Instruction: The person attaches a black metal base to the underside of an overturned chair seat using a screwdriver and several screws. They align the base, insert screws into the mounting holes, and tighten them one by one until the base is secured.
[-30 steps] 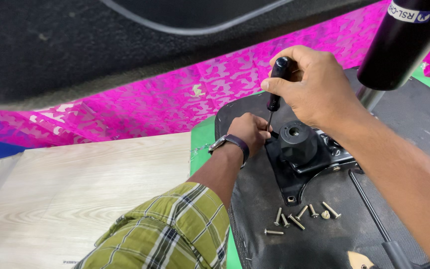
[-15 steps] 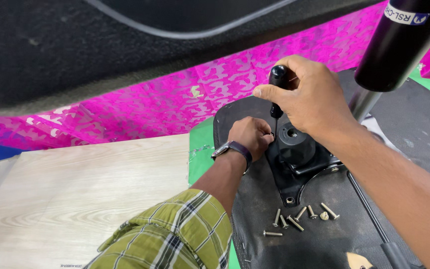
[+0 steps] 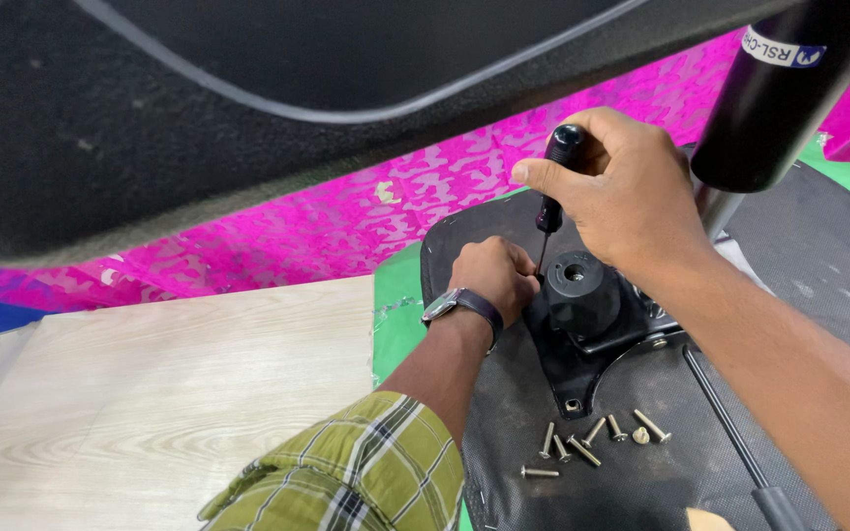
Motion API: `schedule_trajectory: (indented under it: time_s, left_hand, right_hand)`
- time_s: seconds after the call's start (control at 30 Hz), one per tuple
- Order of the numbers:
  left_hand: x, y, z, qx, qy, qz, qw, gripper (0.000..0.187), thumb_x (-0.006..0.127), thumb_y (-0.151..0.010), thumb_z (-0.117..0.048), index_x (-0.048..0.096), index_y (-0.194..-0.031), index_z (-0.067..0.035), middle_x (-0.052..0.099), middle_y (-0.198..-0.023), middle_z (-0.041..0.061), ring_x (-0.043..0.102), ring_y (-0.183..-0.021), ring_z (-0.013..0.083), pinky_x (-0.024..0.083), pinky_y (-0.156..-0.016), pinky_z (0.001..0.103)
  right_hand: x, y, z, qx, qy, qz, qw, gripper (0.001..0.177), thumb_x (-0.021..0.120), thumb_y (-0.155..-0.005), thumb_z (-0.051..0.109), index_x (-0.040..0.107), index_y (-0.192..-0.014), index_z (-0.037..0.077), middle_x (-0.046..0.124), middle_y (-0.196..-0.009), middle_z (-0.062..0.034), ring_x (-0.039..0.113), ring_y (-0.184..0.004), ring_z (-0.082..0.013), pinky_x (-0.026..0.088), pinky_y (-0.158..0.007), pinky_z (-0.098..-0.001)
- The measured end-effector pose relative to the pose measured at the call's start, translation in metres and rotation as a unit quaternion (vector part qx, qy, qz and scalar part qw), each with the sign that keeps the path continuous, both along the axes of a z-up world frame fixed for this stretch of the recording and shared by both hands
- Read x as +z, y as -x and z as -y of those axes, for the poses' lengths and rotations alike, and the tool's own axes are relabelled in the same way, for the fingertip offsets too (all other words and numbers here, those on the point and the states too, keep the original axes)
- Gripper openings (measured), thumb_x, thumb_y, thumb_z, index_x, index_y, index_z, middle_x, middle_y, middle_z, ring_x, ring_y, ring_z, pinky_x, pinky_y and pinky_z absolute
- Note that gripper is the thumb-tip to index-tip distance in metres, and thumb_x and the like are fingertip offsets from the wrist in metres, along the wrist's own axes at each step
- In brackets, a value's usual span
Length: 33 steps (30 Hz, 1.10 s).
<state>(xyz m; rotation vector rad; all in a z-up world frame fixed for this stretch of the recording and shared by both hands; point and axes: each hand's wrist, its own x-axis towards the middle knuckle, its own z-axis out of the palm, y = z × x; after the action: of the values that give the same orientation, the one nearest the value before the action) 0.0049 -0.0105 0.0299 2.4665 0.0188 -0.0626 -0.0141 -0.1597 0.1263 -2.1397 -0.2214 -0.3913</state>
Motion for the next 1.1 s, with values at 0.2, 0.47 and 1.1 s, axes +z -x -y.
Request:
schedule_trajectory:
  time_s: [0.2, 0.47, 1.1]
  left_hand:
    - [0.006, 0.001, 0.002, 0.038, 0.026, -0.038, 0.998, 0.020, 0.084, -0.071, -0.017, 0.078, -0.089, -0.008, 0.079, -0.090, 0.012, 0.077, -0.086, 0.0270, 0.060, -0.079, 0.038]
    - [-0.006, 0.000, 0.004, 0.032, 0.026, -0.006, 0.999, 0.018, 0.081, -0.072, -0.018, 0.080, -0.089, -0.012, 0.079, -0.088, 0.011, 0.077, -0.083, 0.0258, 0.060, -0.079, 0.037]
    - [-0.027, -0.003, 0.007, 0.044, 0.067, -0.003, 0.997, 0.020, 0.083, -0.073, -0.014, 0.080, -0.093, -0.011, 0.079, -0.088, 0.012, 0.077, -0.083, 0.0253, 0.059, -0.079, 0.038]
  right_hand:
    - [0.002, 0.001, 0.000, -0.001, -0.013, 0.029, 0.999, 0.036, 0.082, -0.088, 0.037, 0.066, -0.087, 0.005, 0.063, -0.062, -0.0028, 0.056, -0.053, -0.0102, 0.044, -0.049, -0.0289]
    - [0.001, 0.002, 0.004, -0.013, -0.010, 0.015, 1.000, 0.038, 0.082, -0.088, 0.038, 0.065, -0.086, 0.004, 0.063, -0.061, -0.0041, 0.058, -0.052, -0.0117, 0.046, -0.049, -0.0300]
    - [-0.008, -0.017, 0.007, 0.054, 0.060, 0.028, 0.996, 0.034, 0.063, -0.097, 0.021, 0.052, -0.122, 0.001, 0.053, -0.113, -0.0130, 0.059, -0.098, -0.0214, 0.050, -0.085, -0.0412]
